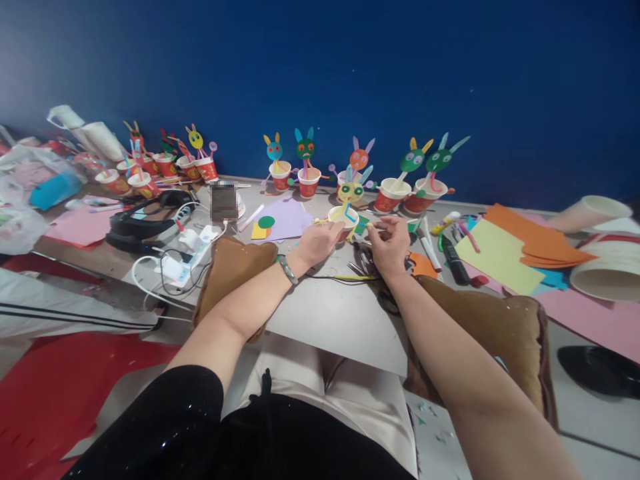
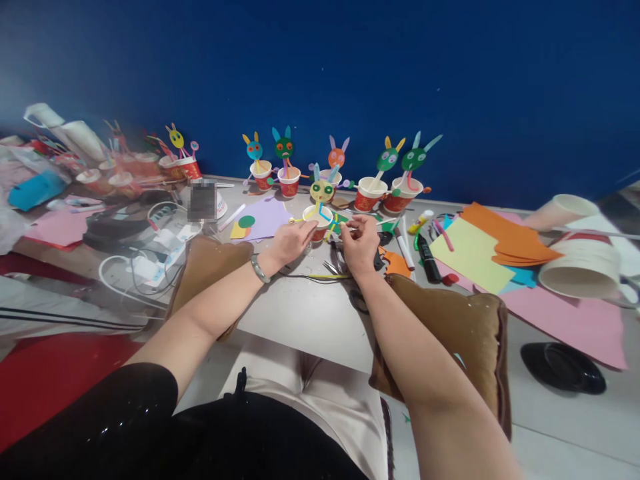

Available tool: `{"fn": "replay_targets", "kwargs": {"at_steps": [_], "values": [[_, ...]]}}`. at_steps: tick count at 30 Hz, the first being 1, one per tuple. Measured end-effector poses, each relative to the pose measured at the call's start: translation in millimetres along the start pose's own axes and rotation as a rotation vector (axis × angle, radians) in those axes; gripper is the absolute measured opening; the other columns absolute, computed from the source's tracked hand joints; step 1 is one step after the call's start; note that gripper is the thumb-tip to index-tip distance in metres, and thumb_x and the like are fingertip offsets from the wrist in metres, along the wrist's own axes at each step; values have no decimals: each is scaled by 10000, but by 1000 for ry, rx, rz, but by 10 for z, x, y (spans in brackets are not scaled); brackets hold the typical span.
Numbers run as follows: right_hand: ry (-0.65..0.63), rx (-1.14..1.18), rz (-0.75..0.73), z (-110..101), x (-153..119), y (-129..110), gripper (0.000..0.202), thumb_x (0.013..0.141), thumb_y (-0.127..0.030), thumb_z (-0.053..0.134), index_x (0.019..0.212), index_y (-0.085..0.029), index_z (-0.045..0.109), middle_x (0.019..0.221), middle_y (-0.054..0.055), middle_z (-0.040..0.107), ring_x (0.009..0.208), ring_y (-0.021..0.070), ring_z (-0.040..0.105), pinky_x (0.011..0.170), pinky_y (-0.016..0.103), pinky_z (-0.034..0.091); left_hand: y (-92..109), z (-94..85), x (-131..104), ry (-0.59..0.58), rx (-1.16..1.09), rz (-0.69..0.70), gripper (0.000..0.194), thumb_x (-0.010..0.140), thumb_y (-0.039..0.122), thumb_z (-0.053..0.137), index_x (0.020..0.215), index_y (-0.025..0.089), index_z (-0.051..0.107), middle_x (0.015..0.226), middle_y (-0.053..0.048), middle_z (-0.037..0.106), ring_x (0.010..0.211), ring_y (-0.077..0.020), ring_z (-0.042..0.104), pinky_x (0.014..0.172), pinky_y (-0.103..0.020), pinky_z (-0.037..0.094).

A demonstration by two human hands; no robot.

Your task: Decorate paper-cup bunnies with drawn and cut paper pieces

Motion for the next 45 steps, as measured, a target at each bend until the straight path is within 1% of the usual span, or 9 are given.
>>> {"fn": "replay_targets", "kwargs": {"at_steps": [8,16,19,23,26,30,34,40,45], "values": [[22,-4,4,-20,-17,-55,504,815,-575,801,1109,-261,539,1021,79,750,620,193,681,565,369,578,-24,18,3,46,-36,-9,386,1176,254,435,1500,164,624,1247,-157,838,1060,-248,826,809,-320,532],[129,-93,-68,-125,-14,-165,364,823,-478,744,1052,-255,569,1034,58,707,675,178,646,578,347,562,-46,51,6,85,-59,-11,371,1184,316,452,1451,124,624,1105,-158,850,1013,-251,828,746,-303,496],[131,-157,-153,-143,-31,-221,347,851,-461,732,1076,-237,593,1027,68,676,706,191,624,613,370,569,-31,48,1,126,-66,42,396,1196,407,409,1313,134,671,997,-132,836,925,-245,812,702,-300,469],[73,-256,-310,-95,-97,-319,325,913,-439,699,1132,-206,635,981,78,664,693,200,571,669,403,566,51,72,-24,143,-55,189,502,1200,458,329,1157,155,726,885,-126,805,793,-246,771,657,-310,456],[2,-343,-459,-21,-177,-413,269,972,-432,667,1132,-217,656,897,49,650,686,205,565,711,393,561,113,75,-45,144,-51,268,515,1191,447,327,1140,159,751,865,-133,795,749,-251,752,652,-325,469],[-82,-436,-603,59,-276,-518,248,1054,-437,612,1154,-217,673,855,48,663,686,207,590,691,355,526,166,69,-53,96,-44,299,503,1177,443,366,1154,144,769,873,-153,796,769,-265,754,683,-342,504],[-76,-446,-693,58,-351,-657,174,1096,-351,562,1135,-219,668,858,55,703,667,201,615,668,345,523,201,77,-54,33,-37,313,478,1175,409,379,1205,135,770,907,-160,813,774,-270,761,682,-352,512],[-77,-435,-921,70,-537,-913,149,1071,-192,560,1175,-235,657,1034,111,780,932,252,751,823,387,601,211,139,-20,-7,-48,345,367,1149,331,476,1201,135,782,931,-159,830,803,-283,787,657,-356,503],[-135,-482,-933,98,-549,-894,186,1035,-169,598,1197,-241,655,1098,115,793,1026,258,769,873,392,617,195,174,-1,25,-50,357,294,1118,251,525,1161,134,791,909,-155,819,791,-274,775,670,-351,514]]}}
Point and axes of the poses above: each hand's wrist, its own x-axis towards the middle knuckle, its own z-axis out of the palm, y = z × x, the point moved 7 cm from there along x, towards the middle knuckle
